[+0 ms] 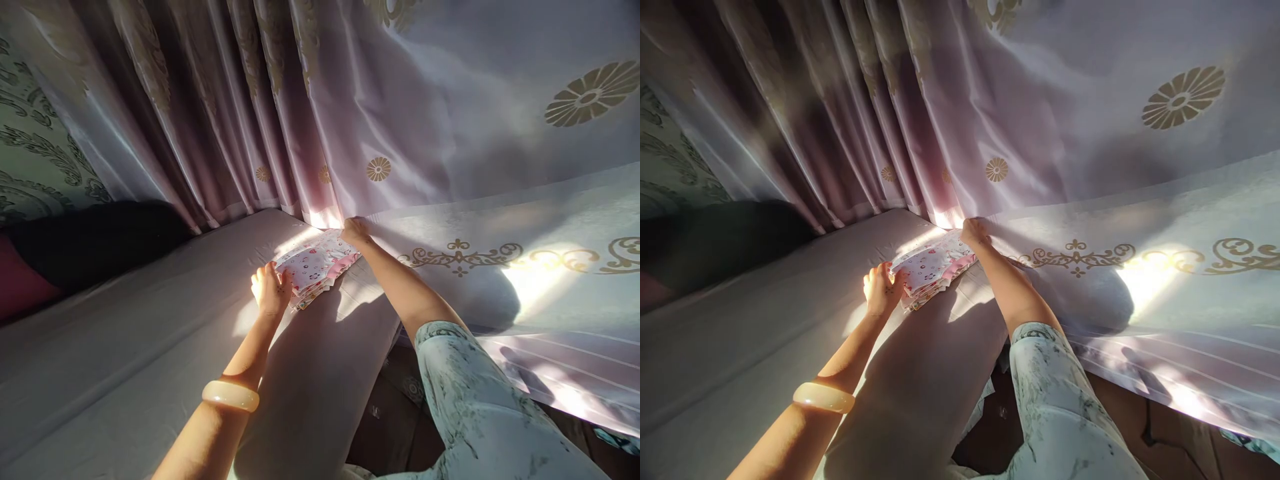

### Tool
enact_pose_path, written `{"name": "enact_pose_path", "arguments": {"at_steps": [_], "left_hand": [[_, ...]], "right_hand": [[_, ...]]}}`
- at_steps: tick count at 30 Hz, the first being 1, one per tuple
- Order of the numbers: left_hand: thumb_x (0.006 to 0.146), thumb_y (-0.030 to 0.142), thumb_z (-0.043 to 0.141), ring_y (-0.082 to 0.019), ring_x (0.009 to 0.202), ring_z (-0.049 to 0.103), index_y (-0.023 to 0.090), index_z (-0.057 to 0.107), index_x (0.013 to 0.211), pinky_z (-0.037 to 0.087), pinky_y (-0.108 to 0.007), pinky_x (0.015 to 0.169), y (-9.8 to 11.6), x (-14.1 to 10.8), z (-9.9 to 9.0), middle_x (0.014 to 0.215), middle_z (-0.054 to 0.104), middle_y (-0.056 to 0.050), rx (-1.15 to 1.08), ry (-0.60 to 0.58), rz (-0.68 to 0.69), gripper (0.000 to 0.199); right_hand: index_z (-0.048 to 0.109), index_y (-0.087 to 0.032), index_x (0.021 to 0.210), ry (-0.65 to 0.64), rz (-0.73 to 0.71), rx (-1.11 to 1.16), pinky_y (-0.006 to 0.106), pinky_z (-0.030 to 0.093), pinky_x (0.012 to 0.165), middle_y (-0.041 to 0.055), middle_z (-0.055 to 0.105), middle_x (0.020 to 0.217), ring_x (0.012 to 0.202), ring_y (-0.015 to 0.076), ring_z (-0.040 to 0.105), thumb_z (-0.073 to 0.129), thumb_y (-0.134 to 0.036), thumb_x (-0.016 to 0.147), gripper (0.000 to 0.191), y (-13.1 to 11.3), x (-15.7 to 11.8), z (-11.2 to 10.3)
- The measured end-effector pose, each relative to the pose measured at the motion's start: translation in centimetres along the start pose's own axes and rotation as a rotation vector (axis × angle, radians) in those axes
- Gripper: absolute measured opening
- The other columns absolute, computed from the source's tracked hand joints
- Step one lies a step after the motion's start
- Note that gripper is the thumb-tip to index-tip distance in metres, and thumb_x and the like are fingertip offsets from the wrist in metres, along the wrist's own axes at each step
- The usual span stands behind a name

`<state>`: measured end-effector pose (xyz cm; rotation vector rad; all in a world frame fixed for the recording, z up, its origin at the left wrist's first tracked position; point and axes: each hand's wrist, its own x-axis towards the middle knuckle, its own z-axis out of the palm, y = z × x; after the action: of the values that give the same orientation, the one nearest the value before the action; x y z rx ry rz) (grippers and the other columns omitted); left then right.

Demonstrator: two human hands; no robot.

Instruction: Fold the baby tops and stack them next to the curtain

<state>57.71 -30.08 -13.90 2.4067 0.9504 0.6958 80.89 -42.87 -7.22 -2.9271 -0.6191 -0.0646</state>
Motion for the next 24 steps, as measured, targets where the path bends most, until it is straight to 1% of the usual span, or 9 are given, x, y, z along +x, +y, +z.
{"name": "enact_pose_path", "arguments": {"at_steps": [3,5,7,9,11,13,17,21,24], "left_hand": [[0.096,0.032,0.042,-0.032,0.130,0.048,0.016,0.058,0.130,0.039,-0.048,0.108,1.1,-0.5,0.0,0.135,0.058,-0.017,0.083,-0.043,0.229,0.041],[0.098,0.034,0.039,-0.033,0.141,0.037,0.015,0.056,0.134,0.030,-0.049,0.116,1.6,-0.8,0.4,0.145,0.050,-0.017,0.130,-0.104,0.358,0.044],[0.099,0.038,0.036,-0.035,0.145,0.029,0.016,0.054,0.138,0.022,-0.054,0.119,1.6,-1.2,1.0,0.150,0.044,-0.017,0.172,-0.148,0.432,0.048],[0.099,0.042,0.035,-0.037,0.145,0.028,0.022,0.051,0.142,0.021,-0.059,0.118,1.3,-1.6,1.7,0.151,0.044,-0.014,0.187,-0.172,0.475,0.050],[0.099,0.044,0.037,-0.038,0.143,0.030,0.028,0.048,0.145,0.024,-0.063,0.114,0.8,-2.0,2.2,0.151,0.045,-0.013,0.186,-0.183,0.490,0.050],[0.099,0.044,0.037,-0.040,0.142,0.030,0.031,0.045,0.147,0.027,-0.066,0.110,0.5,-2.4,2.5,0.151,0.044,-0.014,0.186,-0.190,0.485,0.051],[0.100,0.045,0.034,-0.038,0.144,0.029,0.031,0.044,0.148,0.029,-0.065,0.110,0.4,-2.8,2.5,0.154,0.039,-0.014,0.195,-0.200,0.448,0.051],[0.100,0.046,0.033,-0.037,0.146,0.025,0.030,0.044,0.148,0.027,-0.065,0.112,0.5,-2.8,2.5,0.156,0.036,-0.014,0.192,-0.225,0.424,0.051],[0.101,0.046,0.031,-0.038,0.147,0.025,0.027,0.045,0.147,0.025,-0.066,0.112,0.2,-3.0,2.4,0.156,0.035,-0.016,0.180,-0.240,0.421,0.052]], "right_hand": [[0.065,-0.015,0.121,0.042,-0.085,-0.033,0.038,0.045,0.096,0.0181,0.065,0.124,0.116,0.0287,0.059,0.046,-0.023,0.096,0.033,-0.7,-0.9,0.8],[0.064,-0.017,0.123,0.048,-0.189,-0.060,0.041,0.042,0.101,0.0162,0.063,0.127,0.122,0.0287,0.054,0.036,-0.030,0.100,0.038,-1.0,-1.2,1.7],[0.064,-0.020,0.124,0.026,-0.272,-0.078,0.044,0.038,0.106,0.0134,0.061,0.132,0.127,0.0285,0.049,0.029,-0.036,0.102,0.044,-0.9,-1.4,2.7],[0.062,-0.022,0.129,0.008,-0.291,-0.080,0.050,0.031,0.112,0.0102,0.054,0.143,0.137,0.0294,0.040,0.025,-0.040,0.102,0.049,-0.6,-1.5,3.9],[0.056,-0.024,0.137,-0.011,-0.255,-0.050,0.057,0.025,0.115,0.0079,0.041,0.155,0.144,0.0317,0.028,0.021,-0.046,0.102,0.054,-0.2,-1.7,4.9],[0.049,-0.025,0.144,-0.034,-0.215,0.005,0.062,0.024,0.114,0.0074,0.033,0.161,0.147,0.0337,0.024,0.017,-0.050,0.102,0.059,0.1,-2.1,5.6],[0.049,-0.029,0.142,-0.040,-0.209,0.046,0.062,0.032,0.109,0.0067,0.036,0.159,0.143,0.0340,0.032,0.018,-0.051,0.101,0.056,0.2,-2.7,6.0],[0.048,-0.028,0.142,-0.050,-0.202,0.033,0.061,0.033,0.109,0.0067,0.038,0.157,0.141,0.0331,0.035,0.019,-0.049,0.101,0.055,0.0,-2.9,5.5],[0.048,-0.026,0.143,-0.084,-0.200,0.006,0.062,0.032,0.109,0.0084,0.037,0.158,0.141,0.0331,0.035,0.018,-0.048,0.101,0.055,-0.1,-2.8,5.1]]}}
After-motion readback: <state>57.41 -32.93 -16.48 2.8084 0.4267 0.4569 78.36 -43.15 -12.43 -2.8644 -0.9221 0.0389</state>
